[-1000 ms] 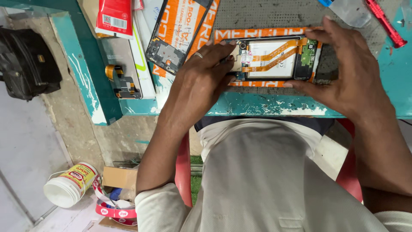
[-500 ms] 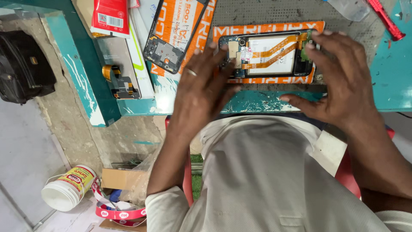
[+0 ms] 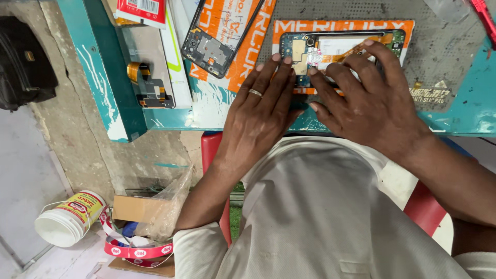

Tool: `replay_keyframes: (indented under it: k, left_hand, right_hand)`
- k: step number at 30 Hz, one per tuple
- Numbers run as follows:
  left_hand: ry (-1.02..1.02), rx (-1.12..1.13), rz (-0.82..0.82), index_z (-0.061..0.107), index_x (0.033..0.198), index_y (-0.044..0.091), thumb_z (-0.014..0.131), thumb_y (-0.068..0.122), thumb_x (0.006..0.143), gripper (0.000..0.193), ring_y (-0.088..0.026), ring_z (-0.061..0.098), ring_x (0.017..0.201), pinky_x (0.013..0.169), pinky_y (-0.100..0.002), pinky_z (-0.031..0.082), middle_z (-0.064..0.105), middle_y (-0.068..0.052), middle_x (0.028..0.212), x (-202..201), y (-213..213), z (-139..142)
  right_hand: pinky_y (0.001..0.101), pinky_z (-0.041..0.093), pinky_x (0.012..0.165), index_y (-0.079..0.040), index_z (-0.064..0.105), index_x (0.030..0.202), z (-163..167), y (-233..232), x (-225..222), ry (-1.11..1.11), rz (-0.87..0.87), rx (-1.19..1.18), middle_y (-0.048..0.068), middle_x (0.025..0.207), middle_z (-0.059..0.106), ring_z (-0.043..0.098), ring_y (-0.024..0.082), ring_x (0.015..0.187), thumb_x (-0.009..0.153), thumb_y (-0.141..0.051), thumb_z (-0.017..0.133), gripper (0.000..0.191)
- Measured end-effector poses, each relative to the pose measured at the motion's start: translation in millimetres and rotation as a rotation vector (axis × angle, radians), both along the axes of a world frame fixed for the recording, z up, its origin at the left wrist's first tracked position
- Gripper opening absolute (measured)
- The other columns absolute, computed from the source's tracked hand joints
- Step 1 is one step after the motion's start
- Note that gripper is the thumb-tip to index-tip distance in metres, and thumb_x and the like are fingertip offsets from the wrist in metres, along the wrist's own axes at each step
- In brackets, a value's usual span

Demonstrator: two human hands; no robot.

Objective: The person works on a disassembled smartphone on a repair bench, pressing the motherboard and flex cables into a new frame and connecting connectors by hand. They then hold the empty phone frame and clean its interior edges with a small brush.

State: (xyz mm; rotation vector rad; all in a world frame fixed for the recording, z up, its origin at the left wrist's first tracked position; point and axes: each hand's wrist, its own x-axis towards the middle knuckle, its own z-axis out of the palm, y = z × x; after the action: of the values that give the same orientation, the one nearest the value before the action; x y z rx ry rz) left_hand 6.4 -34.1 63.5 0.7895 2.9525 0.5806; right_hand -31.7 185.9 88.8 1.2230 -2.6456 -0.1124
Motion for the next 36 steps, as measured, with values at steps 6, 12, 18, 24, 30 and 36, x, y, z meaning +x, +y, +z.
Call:
replay_keyframes:
  k: [6, 12, 18, 24, 30, 36]
  left_hand:
    - [0.041, -0.035, -0.008, 0.063, 0.139, -0.005, 0.073, 0.03, 0.099, 0.054, -0.031, 0.044, 0.149, 0.126, -0.046, 0.038, 0.052, -0.016, 0.155, 1, -9, -7]
    - [0.05, -0.032, -0.005, 0.064, 0.139, -0.004, 0.073, 0.027, 0.099, 0.052, -0.031, 0.045, 0.148, 0.125, -0.046, 0.038, 0.052, -0.015, 0.155, 0, -11, -9]
    - [0.059, -0.054, -0.002, 0.066, 0.138, -0.003, 0.072, 0.028, 0.104, 0.047, -0.031, 0.044, 0.15, 0.126, -0.048, 0.037, 0.053, -0.015, 0.154, -7, -9, -10]
    - [0.089, -0.128, -0.016, 0.069, 0.135, -0.002, 0.068, 0.031, 0.106, 0.043, -0.034, 0.042, 0.15, 0.126, -0.054, 0.035, 0.053, -0.017, 0.154, -9, -1, -8]
    - [0.1, -0.135, -0.058, 0.072, 0.127, 0.0, 0.067, 0.027, 0.106, 0.035, -0.035, 0.042, 0.15, 0.127, -0.055, 0.034, 0.053, -0.019, 0.153, -12, 0, -2]
    - [0.084, -0.059, -0.101, 0.074, 0.105, 0.0, 0.067, 0.021, 0.105, 0.022, -0.035, 0.046, 0.146, 0.126, -0.054, 0.035, 0.057, -0.018, 0.148, -22, -2, -2]
  right_hand:
    - [0.0397, 0.042, 0.108, -0.013, 0.079, 0.105, 5, -22, -6, 0.088, 0.051, 0.114, 0.0, 0.094, 0.066, 0.058, 0.016, 0.103, 0.092, -0.041, 0.067, 0.034]
    - [0.0428, 0.045, 0.107, -0.014, 0.071, 0.082, 0, -29, -24, -0.054, 0.182, 0.126, 0.002, 0.089, 0.064, 0.061, 0.019, 0.099, 0.086, -0.027, 0.066, 0.014]
    - [0.0414, 0.045, 0.101, -0.013, 0.071, 0.085, -6, -25, -27, 0.059, 0.3, 0.251, 0.002, 0.087, 0.064, 0.062, 0.019, 0.097, 0.089, -0.023, 0.063, 0.013]
    - [0.041, 0.044, 0.1, -0.012, 0.071, 0.088, -17, -17, -24, 0.074, 0.296, 0.22, 0.002, 0.089, 0.064, 0.061, 0.019, 0.094, 0.088, -0.024, 0.062, 0.015]
    - [0.0399, 0.047, 0.099, -0.014, 0.07, 0.086, -23, -12, -23, 0.017, 0.315, 0.149, 0.001, 0.09, 0.064, 0.061, 0.019, 0.093, 0.086, -0.022, 0.066, 0.008]
    - [0.0417, 0.048, 0.098, -0.015, 0.07, 0.085, -17, -14, -29, -0.068, 0.26, 0.014, 0.001, 0.091, 0.063, 0.061, 0.018, 0.094, 0.089, -0.024, 0.067, 0.01]
